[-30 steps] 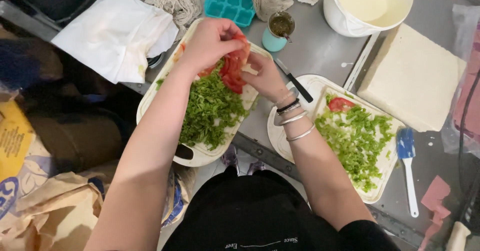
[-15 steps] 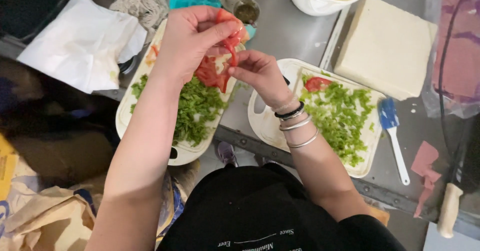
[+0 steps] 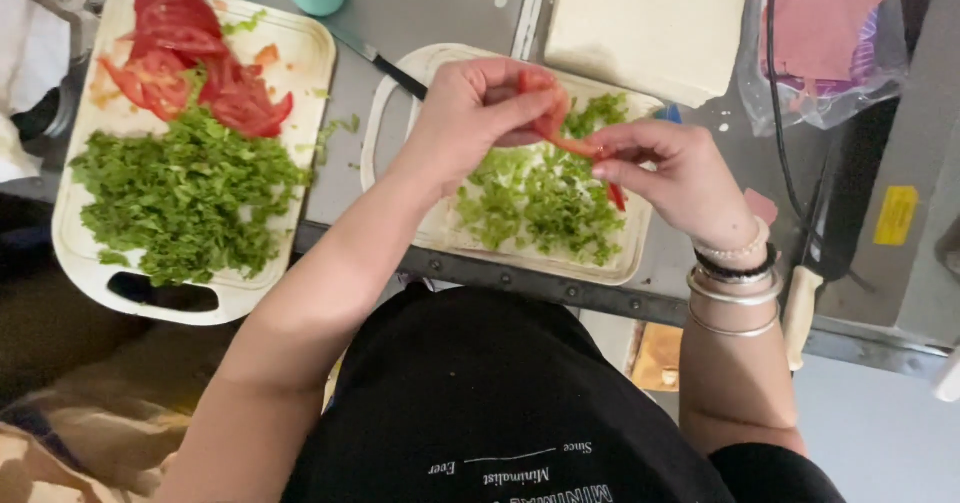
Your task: The person prepares sandwiches by spreading chopped lettuce on bread and placing tomato slices on top.
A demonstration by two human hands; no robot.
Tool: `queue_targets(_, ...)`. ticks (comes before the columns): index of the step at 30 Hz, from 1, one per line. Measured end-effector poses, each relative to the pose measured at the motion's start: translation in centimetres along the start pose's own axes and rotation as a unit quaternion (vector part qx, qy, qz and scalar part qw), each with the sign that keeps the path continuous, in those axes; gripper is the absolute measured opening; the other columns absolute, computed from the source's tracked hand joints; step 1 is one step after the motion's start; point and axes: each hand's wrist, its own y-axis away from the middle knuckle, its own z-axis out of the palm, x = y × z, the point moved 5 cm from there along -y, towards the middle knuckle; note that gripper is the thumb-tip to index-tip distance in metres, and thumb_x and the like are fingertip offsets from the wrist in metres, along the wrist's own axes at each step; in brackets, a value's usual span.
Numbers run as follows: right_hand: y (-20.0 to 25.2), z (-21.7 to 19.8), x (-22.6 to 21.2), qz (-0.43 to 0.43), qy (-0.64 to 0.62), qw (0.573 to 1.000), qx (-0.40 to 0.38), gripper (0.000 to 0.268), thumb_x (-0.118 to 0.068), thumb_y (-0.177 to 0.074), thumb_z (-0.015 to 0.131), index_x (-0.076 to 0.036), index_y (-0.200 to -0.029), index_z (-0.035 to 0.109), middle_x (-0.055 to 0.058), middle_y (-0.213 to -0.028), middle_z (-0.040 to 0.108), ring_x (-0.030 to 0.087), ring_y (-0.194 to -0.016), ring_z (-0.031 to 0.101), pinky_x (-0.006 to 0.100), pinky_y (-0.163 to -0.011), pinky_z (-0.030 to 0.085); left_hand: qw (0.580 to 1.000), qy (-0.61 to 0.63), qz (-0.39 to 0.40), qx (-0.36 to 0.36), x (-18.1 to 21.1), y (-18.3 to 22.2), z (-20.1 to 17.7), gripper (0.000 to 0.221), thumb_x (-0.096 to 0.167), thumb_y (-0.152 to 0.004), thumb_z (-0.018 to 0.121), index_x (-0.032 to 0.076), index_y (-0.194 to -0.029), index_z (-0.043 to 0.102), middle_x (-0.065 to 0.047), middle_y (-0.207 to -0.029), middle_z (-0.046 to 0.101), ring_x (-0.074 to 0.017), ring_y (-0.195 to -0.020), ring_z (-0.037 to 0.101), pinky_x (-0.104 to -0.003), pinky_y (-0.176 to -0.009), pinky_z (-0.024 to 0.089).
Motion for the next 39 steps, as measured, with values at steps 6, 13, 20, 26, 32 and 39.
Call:
queue_targets(6,2.8,2.8,4.5,0.007,0.134,0.99,-0.029,0.033,-0.01,-0.099,0.094,-0.006,-0.131,0.088,0.014,-0.101,0.091,0.031,-0.097,0.088,0.046,-0.091,0.07,0.996,0.008,-0.09,0.011,-6.2,2.4,0.5,0.031,0.012,-0.103,0.089,-0.003,-0.129,0.082,-0.016,-0.108,0.088,-0.0284,-0.096,0.091,-0.042,-0.087,0.079)
queue_targets(13,2.2,11.9,8.5,0.047,0.33,0.934,-0.133,0.051,-0.037,-0.105,0.085,-0.023,-0.151,0.068,0.004,-0.108,0.087,0.035,-0.107,0.085,0.056,-0.091,0.069,0.981,-0.073,-0.17,0.052,-10.9,6.8,-4.7,0.039,0.006,-0.103,0.088,-0.01,-0.137,0.079,-0.025,-0.113,0.087,-0.0341,-0.1,0.089,-0.049,-0.088,0.077)
queue_targets(20,3.7,10.4,10.1,-0.003,0.294,0.952,-0.085,0.061,-0.044,-0.098,0.092,-0.019,-0.151,0.074,0.008,-0.115,0.087,0.036,-0.116,0.084,0.055,-0.099,0.067,0.9,-0.416,-0.125,0.039,-13.7,7.7,-8.0,0.051,0.03,-0.1,0.094,0.009,-0.144,0.081,-0.012,-0.113,0.089,-0.0206,-0.087,0.091,-0.04,-0.08,0.074)
queue_targets(26,7.8,5.4,12.9,0.04,0.249,0.965,0.069,0.035,-0.021,-0.101,0.095,-0.012,-0.133,0.086,0.01,-0.117,0.085,0.034,-0.107,0.083,0.043,-0.089,0.069,0.67,-0.693,0.257,0.068,-15.9,9.7,-5.2,0.021,0.033,-0.113,0.083,0.029,-0.134,0.085,0.0,-0.122,0.071,-0.0236,-0.115,0.074,-0.034,-0.088,0.065)
queue_targets(32,8.9,6.9,16.5,0.096,0.252,0.96,0.076,0.051,-0.034,-0.096,0.101,-0.012,-0.139,0.084,0.011,-0.12,0.078,0.033,-0.105,0.081,0.047,-0.086,0.071,0.645,-0.65,0.4,-0.038,-17.0,11.1,-2.8,0.033,0.035,-0.109,0.087,0.01,-0.13,0.083,-0.014,-0.125,0.074,-0.0362,-0.121,0.075,-0.044,-0.097,0.064)
queue_targets(39,8.1,6.7,15.2,0.091,0.264,0.958,0.067,0.023,-0.024,-0.098,0.096,-0.017,-0.117,0.085,0.006,-0.105,0.079,0.033,-0.098,0.078,0.045,-0.084,0.067,0.641,-0.656,0.399,0.01,-16.2,11.2,-4.5,0.022,0.021,-0.114,0.08,0.009,-0.132,0.085,-0.012,-0.122,0.077,-0.0342,-0.117,0.078,-0.043,-0.1,0.064)
